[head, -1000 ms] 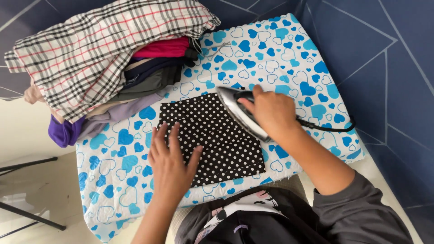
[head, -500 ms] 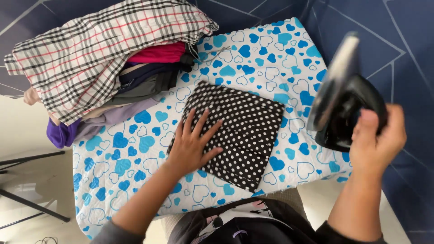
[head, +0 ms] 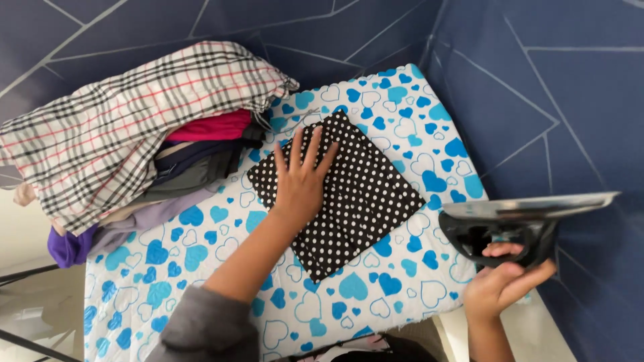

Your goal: The person is ironing a black and white polka dot skirt and a plaid skirt on an ironing board.

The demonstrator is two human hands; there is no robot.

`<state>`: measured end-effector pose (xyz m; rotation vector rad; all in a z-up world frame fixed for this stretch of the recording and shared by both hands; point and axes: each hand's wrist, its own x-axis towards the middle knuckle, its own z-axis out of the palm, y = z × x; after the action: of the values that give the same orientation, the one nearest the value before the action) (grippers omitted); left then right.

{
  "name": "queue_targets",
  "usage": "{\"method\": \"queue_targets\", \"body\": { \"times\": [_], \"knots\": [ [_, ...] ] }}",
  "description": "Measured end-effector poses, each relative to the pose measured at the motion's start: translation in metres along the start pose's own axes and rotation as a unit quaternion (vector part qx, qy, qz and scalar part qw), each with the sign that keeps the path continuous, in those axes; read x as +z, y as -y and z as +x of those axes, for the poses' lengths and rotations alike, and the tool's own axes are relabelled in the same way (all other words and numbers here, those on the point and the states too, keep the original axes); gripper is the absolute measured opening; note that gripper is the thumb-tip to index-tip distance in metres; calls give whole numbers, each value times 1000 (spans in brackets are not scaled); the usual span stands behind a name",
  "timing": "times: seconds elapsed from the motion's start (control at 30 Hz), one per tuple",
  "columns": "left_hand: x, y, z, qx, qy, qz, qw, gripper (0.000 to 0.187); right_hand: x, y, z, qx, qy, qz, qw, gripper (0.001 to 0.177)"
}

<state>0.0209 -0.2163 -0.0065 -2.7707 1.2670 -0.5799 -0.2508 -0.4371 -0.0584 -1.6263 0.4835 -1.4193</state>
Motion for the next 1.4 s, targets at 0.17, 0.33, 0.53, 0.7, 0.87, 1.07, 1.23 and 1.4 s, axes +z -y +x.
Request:
{"method": "queue_targets", "body": {
  "times": [0.17, 0.33, 0.53, 0.7, 0.87, 1.07, 1.23, 1.4],
  "knots": [
    [-24, -19, -59, -103, 12, -82, 991, 82, -21, 0, 5, -16, 94, -32, 995, 49],
    [-8, -19, -65, -88, 42, -162, 982, 85, -50, 13, 22, 8, 149, -220, 964, 58],
    [30, -19, 8, -36, 18, -205, 978, 83, -61, 6, 40, 67, 132, -297, 943, 45],
    [76, -21, 81, 77, -74, -223, 969, 79, -64, -2, 37, 44, 125, -310, 942, 63],
    [89, -17, 129, 98, -34, -232, 967, 75, -63, -2, 36, 48, 116, -318, 940, 55],
    [98, -17, 142, 90, -34, -219, 971, 74, -55, 2, 40, 32, 122, -294, 947, 53],
    [100, -18, 139, 47, -58, -253, 964, 71, -56, -15, 40, -36, 129, -308, 942, 59],
    [89, -16, 126, -50, -220, -358, 906, 52, -40, -8, 53, -94, 156, -317, 931, 56]
  ]
}}
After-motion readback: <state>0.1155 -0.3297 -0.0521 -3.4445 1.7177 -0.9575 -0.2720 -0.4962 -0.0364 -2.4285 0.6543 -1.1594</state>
